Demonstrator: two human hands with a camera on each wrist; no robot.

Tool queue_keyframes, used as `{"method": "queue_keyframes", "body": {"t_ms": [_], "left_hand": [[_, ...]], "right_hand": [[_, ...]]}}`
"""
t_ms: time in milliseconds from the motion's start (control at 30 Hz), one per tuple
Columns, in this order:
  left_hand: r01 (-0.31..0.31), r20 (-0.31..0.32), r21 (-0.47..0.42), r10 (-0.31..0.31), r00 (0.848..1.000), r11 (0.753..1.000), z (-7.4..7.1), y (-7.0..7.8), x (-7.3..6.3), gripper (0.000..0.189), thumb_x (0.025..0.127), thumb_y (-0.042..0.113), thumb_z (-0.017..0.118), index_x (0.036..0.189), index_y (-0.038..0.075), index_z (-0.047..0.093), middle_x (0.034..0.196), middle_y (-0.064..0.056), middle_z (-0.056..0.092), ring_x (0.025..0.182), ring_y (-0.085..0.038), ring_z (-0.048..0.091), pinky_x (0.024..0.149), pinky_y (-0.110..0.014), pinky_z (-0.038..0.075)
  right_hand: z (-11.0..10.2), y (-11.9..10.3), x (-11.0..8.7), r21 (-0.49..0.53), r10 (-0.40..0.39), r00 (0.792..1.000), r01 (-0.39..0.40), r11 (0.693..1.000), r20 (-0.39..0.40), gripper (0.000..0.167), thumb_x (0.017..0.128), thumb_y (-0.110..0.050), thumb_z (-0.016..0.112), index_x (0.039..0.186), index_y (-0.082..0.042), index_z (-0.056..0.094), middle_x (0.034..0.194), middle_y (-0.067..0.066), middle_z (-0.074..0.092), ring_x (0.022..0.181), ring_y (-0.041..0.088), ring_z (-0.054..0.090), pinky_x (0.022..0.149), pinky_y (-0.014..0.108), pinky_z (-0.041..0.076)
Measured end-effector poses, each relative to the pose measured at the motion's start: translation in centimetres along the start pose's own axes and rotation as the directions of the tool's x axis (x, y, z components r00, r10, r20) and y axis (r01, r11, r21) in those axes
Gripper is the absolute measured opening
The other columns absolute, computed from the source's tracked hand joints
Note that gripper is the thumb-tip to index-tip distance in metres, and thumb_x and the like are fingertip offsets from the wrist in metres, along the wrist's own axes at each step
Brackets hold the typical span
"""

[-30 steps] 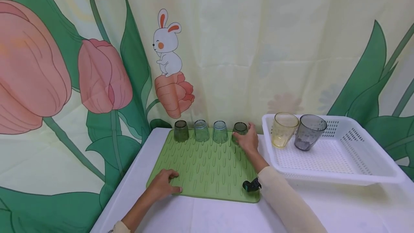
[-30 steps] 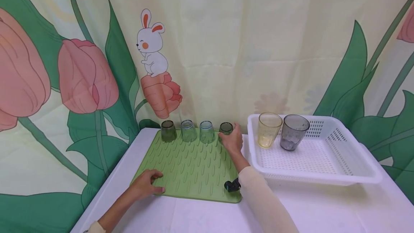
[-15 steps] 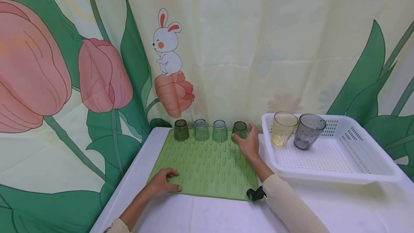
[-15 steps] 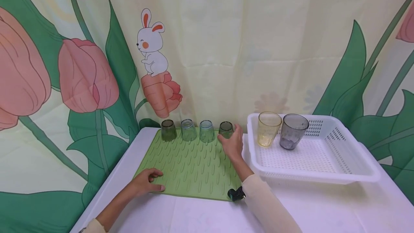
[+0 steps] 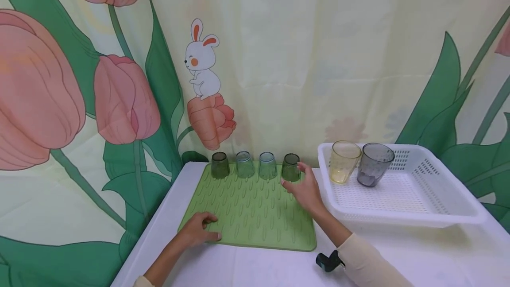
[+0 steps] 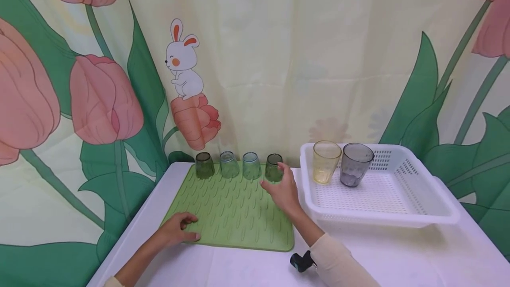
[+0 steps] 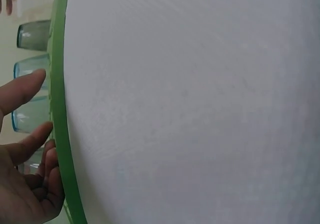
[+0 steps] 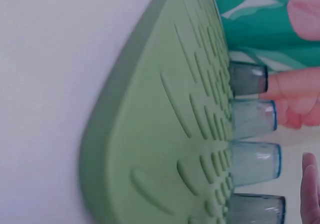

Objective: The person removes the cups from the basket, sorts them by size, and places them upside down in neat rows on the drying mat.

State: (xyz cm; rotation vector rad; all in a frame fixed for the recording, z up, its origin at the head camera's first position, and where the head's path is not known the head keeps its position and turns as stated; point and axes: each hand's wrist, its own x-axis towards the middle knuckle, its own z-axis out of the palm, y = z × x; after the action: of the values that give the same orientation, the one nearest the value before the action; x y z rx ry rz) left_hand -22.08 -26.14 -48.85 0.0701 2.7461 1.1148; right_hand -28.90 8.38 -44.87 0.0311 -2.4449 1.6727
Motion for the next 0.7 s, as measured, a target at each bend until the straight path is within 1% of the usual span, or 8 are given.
{"method": "queue_keyframes", "body": {"t_ms": [67, 100, 200, 333, 433, 533, 633, 700], "left_hand": [[0.001, 0.001, -0.001, -0.001, 1.0, 1.0, 0.0, 0.2, -0.1, 0.051, 0.074, 0.021, 0.09, 0.118, 0.006, 0.068, 0.12, -0.011, 0.064, 0.103, -0.026, 0.057, 0.086, -0.041, 0.05], [0.002, 0.001, -0.002, -0.002, 1.0, 1.0, -0.1, 0.3, -0.1, 0.052, 0.074, 0.022, 0.09, 0.118, 0.006, 0.068, 0.12, -0.011, 0.064, 0.104, -0.027, 0.058, 0.087, -0.042, 0.05], [-0.005, 0.005, -0.005, 0.005, 1.0, 1.0, -0.1, 0.7, -0.1, 0.052, 0.075, 0.022, 0.089, 0.119, 0.005, 0.067, 0.12, -0.01, 0.065, 0.104, -0.026, 0.059, 0.087, -0.042, 0.05], [-0.044, 0.024, -0.015, 0.044, 0.999, 0.999, 0.0, 1.5, -0.1, 0.053, 0.077, 0.024, 0.088, 0.12, 0.004, 0.066, 0.119, -0.01, 0.066, 0.103, -0.025, 0.06, 0.086, -0.041, 0.051], [-0.097, 0.047, -0.033, 0.098, 0.994, 0.995, 0.2, 2.3, 0.1, 0.053, 0.078, 0.025, 0.087, 0.121, 0.003, 0.065, 0.118, -0.011, 0.066, 0.104, -0.027, 0.061, 0.086, -0.041, 0.052], [-0.14, 0.073, -0.054, 0.144, 0.987, 0.989, 0.5, 3.3, 0.3, 0.053, 0.08, 0.027, 0.086, 0.122, 0.003, 0.065, 0.119, -0.012, 0.066, 0.106, -0.029, 0.061, 0.084, -0.04, 0.052], [-0.164, 0.09, -0.077, 0.17, 0.981, 0.984, 0.9, 4.5, 0.6, 0.053, 0.082, 0.029, 0.084, 0.124, 0.005, 0.064, 0.121, -0.012, 0.065, 0.109, -0.03, 0.06, 0.083, -0.038, 0.052], [-0.182, 0.101, -0.1, 0.191, 0.976, 0.978, 1.1, 5.4, 0.8, 0.053, 0.083, 0.029, 0.083, 0.126, 0.004, 0.063, 0.123, -0.013, 0.065, 0.111, -0.031, 0.06, 0.085, -0.039, 0.052]], "right_hand": [[-1.0, -0.5, -1.0, 0.039, -0.005, 0.999, 0.003, 0.999, 0.042, 0.079, 0.085, -0.023, 0.08, 0.149, -0.009, 0.035, 0.15, 0.013, 0.043, 0.076, 0.026, 0.072, 0.079, 0.035, 0.053], [-1.5, -0.8, -1.5, 0.063, -0.014, 0.998, 0.01, 0.998, 0.061, 0.077, 0.085, -0.021, 0.08, 0.148, -0.009, 0.037, 0.149, 0.013, 0.044, 0.07, 0.023, 0.071, 0.072, 0.032, 0.053], [-3.5, -1.5, -2.7, 0.119, -0.049, 0.992, 0.036, 0.992, 0.113, 0.07, 0.085, -0.016, 0.08, 0.143, -0.007, 0.042, 0.143, 0.015, 0.049, 0.065, 0.015, 0.067, 0.062, 0.026, 0.051], [-6.6, -1.8, -3.5, 0.13, -0.107, 0.984, 0.088, 0.988, 0.144, 0.06, 0.086, -0.016, 0.079, 0.137, -0.006, 0.049, 0.134, 0.016, 0.054, 0.063, 0.015, 0.067, 0.059, 0.025, 0.052], [-9.3, -1.8, -3.5, 0.099, -0.144, 0.982, 0.133, 0.986, 0.118, 0.053, 0.089, -0.018, 0.078, 0.133, -0.004, 0.051, 0.131, 0.018, 0.056, 0.063, 0.015, 0.068, 0.059, 0.027, 0.054], [-12.2, -1.5, -3.0, 0.053, -0.163, 0.985, 0.16, 0.986, 0.062, 0.051, 0.091, -0.02, 0.075, 0.132, -0.001, 0.052, 0.127, 0.018, 0.058, 0.064, 0.014, 0.069, 0.06, 0.027, 0.055], [-15.0, -1.1, -2.4, 0.003, -0.156, 0.988, 0.156, 0.988, -0.004, 0.053, 0.093, -0.025, 0.073, 0.134, 0.001, 0.05, 0.119, 0.01, 0.061, 0.067, 0.01, 0.07, 0.062, 0.026, 0.057], [-16.8, -0.9, -2.0, -0.029, -0.143, 0.988, 0.142, 0.989, -0.059, 0.055, 0.094, -0.029, 0.072, 0.135, 0.001, 0.049, 0.114, 0.0, 0.061, 0.071, 0.007, 0.07, 0.065, 0.024, 0.058]]}}
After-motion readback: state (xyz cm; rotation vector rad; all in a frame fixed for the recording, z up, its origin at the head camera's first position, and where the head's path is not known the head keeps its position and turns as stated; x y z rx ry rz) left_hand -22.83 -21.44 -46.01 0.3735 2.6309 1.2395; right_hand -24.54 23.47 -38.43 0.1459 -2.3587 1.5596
